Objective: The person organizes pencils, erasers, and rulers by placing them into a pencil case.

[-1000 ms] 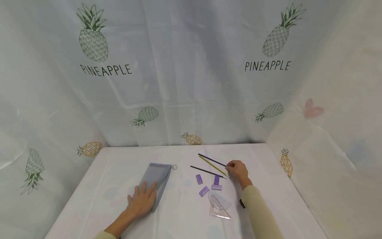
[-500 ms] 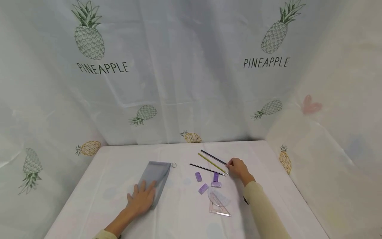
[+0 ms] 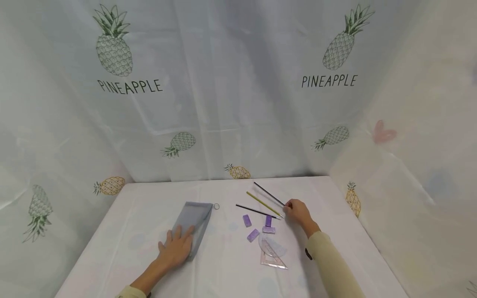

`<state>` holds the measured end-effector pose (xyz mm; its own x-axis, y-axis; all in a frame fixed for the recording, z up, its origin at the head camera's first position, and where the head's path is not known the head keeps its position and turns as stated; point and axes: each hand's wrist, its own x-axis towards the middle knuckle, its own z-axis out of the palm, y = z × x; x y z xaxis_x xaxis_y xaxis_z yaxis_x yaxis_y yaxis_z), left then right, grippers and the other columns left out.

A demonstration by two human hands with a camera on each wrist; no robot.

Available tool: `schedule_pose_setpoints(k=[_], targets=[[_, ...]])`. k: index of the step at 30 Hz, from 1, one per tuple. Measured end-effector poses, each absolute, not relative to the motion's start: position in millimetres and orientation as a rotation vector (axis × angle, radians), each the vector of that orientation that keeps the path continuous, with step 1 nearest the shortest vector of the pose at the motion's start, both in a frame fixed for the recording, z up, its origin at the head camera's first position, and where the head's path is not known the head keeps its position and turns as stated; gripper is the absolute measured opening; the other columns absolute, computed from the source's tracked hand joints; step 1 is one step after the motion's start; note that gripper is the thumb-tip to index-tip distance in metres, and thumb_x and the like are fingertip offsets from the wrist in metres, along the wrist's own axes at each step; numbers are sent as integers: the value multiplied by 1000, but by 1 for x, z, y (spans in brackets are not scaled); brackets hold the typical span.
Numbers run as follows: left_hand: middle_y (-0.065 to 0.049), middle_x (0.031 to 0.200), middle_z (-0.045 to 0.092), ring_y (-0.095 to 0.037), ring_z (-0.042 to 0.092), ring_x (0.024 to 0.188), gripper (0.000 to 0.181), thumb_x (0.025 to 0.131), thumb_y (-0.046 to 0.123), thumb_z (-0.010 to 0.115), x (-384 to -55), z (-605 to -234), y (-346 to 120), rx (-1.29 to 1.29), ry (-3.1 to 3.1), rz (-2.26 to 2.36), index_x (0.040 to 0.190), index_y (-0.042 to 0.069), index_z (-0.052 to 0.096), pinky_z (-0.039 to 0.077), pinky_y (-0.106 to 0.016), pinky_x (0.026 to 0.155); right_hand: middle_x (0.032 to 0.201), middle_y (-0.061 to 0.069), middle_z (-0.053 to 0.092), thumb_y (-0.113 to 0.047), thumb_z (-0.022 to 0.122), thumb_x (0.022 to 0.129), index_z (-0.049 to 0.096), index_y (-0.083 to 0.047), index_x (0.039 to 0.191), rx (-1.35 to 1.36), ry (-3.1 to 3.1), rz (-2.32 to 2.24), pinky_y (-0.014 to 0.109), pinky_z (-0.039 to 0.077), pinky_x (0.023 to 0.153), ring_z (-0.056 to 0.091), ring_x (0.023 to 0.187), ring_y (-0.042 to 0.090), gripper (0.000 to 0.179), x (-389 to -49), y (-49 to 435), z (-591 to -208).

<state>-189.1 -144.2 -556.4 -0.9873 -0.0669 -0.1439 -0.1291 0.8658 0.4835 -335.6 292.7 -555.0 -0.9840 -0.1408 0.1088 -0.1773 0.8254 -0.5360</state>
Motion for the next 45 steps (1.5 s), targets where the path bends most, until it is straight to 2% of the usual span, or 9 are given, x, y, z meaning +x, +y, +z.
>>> schedule_pose_setpoints(k=[8, 16, 24, 31, 39, 45], targets=[[-32, 159, 19, -62, 6, 144, 51, 102, 28, 28, -187, -556, -144, -153, 2912, 791, 149, 15, 45, 0, -86, 100, 80, 11, 65, -9, 65, 90, 68, 3, 90, 145, -2908, 907, 32, 43, 65, 54, 72, 20, 13, -326, 291, -560], [-32, 160, 17, -61, 3, 145, 52, 102, 29, 27, -189, -560, -144, -143, 2918, 766, 149, 15, 44, -2, -85, 101, 82, 12, 66, -12, 64, 92, 67, 4, 93, 89, -2828, 953, 33, 44, 68, 56, 75, 21, 16, -318, 287, -559], [-33, 159, 18, -63, 4, 143, 55, 96, 26, 35, -191, -561, -142, -135, 2918, 734, 148, 13, 46, -2, -86, 99, 85, 16, 68, -11, 64, 92, 67, 7, 95, 7, -2799, 988, 33, 46, 68, 59, 76, 24, 19, -309, 288, -559], [-31, 160, 17, -61, 3, 144, 51, 104, 31, 26, -190, -565, -143, -178, 2941, 785, 150, 15, 44, -3, -85, 100, 87, 18, 68, -13, 63, 94, 67, 7, 97, -107, -2726, 1064, 29, 45, 63, 59, 76, 24, 20, -298, 274, -553], [-31, 160, 16, -60, 1, 145, 53, 105, 33, 22, -189, -566, -144, -187, 2933, 879, 153, 16, 37, -6, -84, 101, 77, 12, 66, -12, 66, 93, 69, 4, 92, -61, -2595, 1092, 26, 43, 57, 54, 66, 17, 17, -282, 245, -546], [-30, 161, 16, -59, 1, 146, 54, 105, 33, 21, -188, -557, -145, -204, 2899, 908, 153, 16, 37, -5, -83, 103, 78, 10, 68, -12, 67, 93, 70, 2, 95, -29, -2543, 1181, 23, 45, 58, 56, 68, 14, 14, -268, 219, -541]])
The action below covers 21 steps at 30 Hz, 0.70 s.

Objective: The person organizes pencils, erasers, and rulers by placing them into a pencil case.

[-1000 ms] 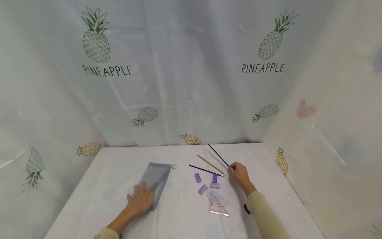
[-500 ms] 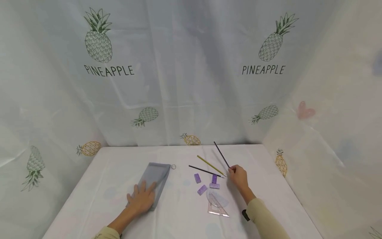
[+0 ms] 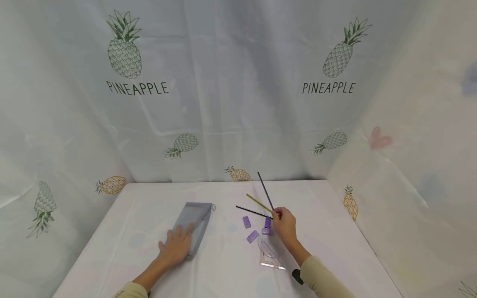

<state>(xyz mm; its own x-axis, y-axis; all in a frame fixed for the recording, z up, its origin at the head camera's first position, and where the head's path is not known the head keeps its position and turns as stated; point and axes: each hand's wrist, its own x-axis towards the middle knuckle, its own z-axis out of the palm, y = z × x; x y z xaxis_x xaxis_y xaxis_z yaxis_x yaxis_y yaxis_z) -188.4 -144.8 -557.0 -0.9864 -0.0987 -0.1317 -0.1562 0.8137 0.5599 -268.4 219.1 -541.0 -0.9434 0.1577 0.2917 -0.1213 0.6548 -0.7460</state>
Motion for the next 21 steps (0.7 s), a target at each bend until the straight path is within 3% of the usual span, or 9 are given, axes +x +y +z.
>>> schedule_pose_setpoints(k=[17, 21], targets=[[-29, 160, 20, -59, 6, 145, 54, 105, 32, 18, -190, -552, -149, -206, 2871, 968, 152, 18, 41, -2, -85, 101, 82, 6, 69, -11, 68, 93, 70, -2, 97, 40, -2483, 1388, 19, 47, 57, 57, 70, 9, 10, -231, 157, -537], [-29, 160, 22, -58, 7, 145, 54, 104, 31, 19, -190, -551, -148, -227, 2873, 982, 151, 17, 42, -1, -84, 102, 82, 10, 69, -11, 67, 93, 70, -2, 97, 28, -2482, 1456, 19, 47, 56, 56, 68, 9, 10, -224, 146, -542]])
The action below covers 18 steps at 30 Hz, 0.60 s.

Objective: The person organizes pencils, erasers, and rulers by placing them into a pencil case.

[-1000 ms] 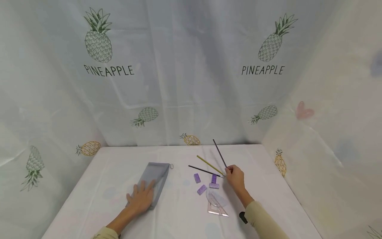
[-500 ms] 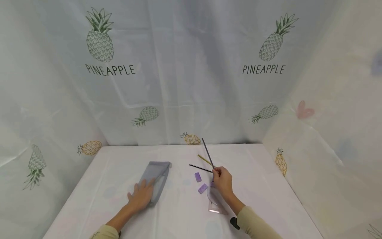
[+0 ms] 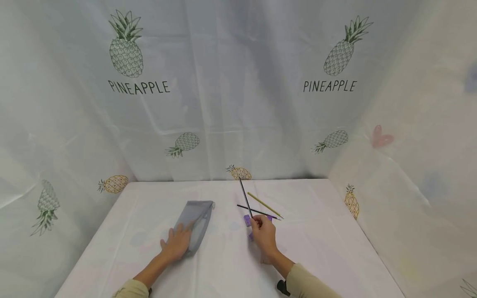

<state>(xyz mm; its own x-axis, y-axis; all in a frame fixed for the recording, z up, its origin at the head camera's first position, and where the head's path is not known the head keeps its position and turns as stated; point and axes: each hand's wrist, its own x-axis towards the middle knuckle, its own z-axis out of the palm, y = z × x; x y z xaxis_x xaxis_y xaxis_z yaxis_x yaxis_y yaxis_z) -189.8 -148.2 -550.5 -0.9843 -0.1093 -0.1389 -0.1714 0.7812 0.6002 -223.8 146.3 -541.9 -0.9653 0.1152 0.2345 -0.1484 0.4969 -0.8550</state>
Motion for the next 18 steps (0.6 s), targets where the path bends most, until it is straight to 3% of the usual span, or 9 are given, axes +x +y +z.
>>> schedule_pose_setpoints(k=[10, 18], targets=[[-28, 160, 22, -58, 7, 145, 54, 105, 32, 19, -191, -549, -146, -251, 2863, 972, 152, 17, 40, 0, -84, 103, 74, 2, 65, -8, 72, 87, 70, -2, 85, 123, -2556, 1463, 19, 45, 58, 50, 65, 2, 7, -203, 123, -560], [-30, 160, 20, -59, 5, 145, 54, 105, 32, 20, -191, -550, -146, -243, 2870, 985, 154, 16, 36, -3, -83, 103, 70, 1, 61, -11, 72, 87, 71, 0, 84, 151, -2649, 1588, 19, 42, 56, 48, 62, 3, 12, -193, 105, -566]])
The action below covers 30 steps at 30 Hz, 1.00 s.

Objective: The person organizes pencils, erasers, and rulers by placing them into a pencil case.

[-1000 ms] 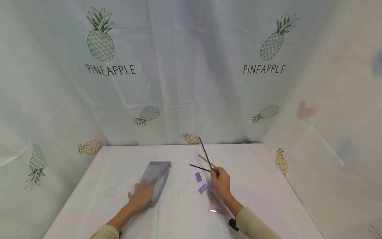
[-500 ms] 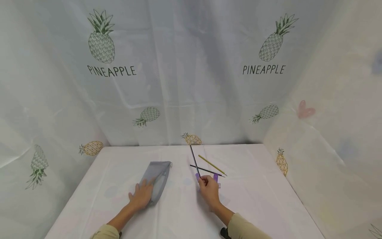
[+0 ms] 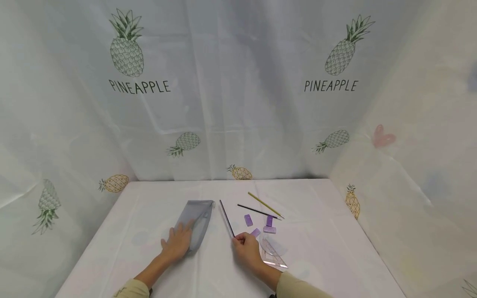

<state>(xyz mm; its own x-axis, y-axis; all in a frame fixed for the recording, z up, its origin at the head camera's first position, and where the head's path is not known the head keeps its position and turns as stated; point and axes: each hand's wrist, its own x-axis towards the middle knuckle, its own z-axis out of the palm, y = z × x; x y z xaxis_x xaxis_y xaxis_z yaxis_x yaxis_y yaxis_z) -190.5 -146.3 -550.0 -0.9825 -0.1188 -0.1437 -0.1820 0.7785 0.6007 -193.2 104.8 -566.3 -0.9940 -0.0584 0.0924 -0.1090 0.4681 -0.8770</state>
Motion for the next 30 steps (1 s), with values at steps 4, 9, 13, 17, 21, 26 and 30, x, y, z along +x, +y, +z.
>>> schedule_pose_setpoints(k=[4, 9, 13, 17, 21, 26, 30], targets=[[-30, 160, 19, -59, 3, 145, 54, 105, 32, 20, -191, -550, -147, -243, 2863, 1006, 154, 16, 34, -5, -83, 104, 66, -2, 57, -11, 71, 86, 70, 0, 82, 146, -2686, 1628, 19, 41, 53, 47, 59, 5, 12, -186, 94, -566], [-30, 160, 19, -60, 4, 145, 54, 105, 32, 20, -191, -551, -146, -252, 2873, 984, 154, 16, 34, -4, -83, 104, 63, -3, 56, -10, 71, 86, 70, 1, 82, 172, -2689, 1698, 20, 41, 48, 49, 54, 5, 11, -179, 82, -564], [-29, 160, 21, -60, 6, 145, 54, 105, 32, 20, -192, -549, -147, -263, 2864, 976, 154, 16, 35, -2, -83, 103, 61, -5, 55, -10, 71, 87, 70, 1, 81, 166, -2698, 1725, 20, 41, 47, 49, 51, 4, 12, -178, 72, -565], [-29, 160, 22, -60, 7, 145, 54, 105, 33, 21, -193, -548, -149, -278, 2851, 992, 154, 17, 35, -1, -83, 104, 58, -6, 54, -10, 71, 86, 70, 0, 79, 164, -2701, 1745, 21, 40, 46, 49, 49, 5, 13, -178, 58, -565], [-28, 160, 23, -60, 8, 145, 54, 105, 35, 21, -193, -548, -150, -283, 2859, 978, 154, 18, 35, 1, -83, 104, 56, -6, 53, -10, 70, 87, 69, -1, 78, 134, -2715, 1779, 21, 40, 45, 49, 46, 5, 13, -179, 44, -563], [-29, 159, 25, -61, 12, 143, 53, 105, 36, 21, -193, -547, -151, -276, 2869, 980, 153, 19, 37, 5, -84, 103, 56, -6, 54, -11, 70, 88, 69, -1, 80, 104, -2703, 1801, 22, 41, 46, 49, 46, 5, 13, -184, 30, -559], [-29, 158, 26, -61, 14, 143, 53, 105, 36, 22, -193, -547, -149, -283, 2878, 958, 152, 19, 39, 7, -84, 102, 57, -4, 57, -11, 71, 88, 69, -1, 81, 100, -2667, 1821, 22, 42, 47, 50, 47, 5, 12, -189, 21, -557]])
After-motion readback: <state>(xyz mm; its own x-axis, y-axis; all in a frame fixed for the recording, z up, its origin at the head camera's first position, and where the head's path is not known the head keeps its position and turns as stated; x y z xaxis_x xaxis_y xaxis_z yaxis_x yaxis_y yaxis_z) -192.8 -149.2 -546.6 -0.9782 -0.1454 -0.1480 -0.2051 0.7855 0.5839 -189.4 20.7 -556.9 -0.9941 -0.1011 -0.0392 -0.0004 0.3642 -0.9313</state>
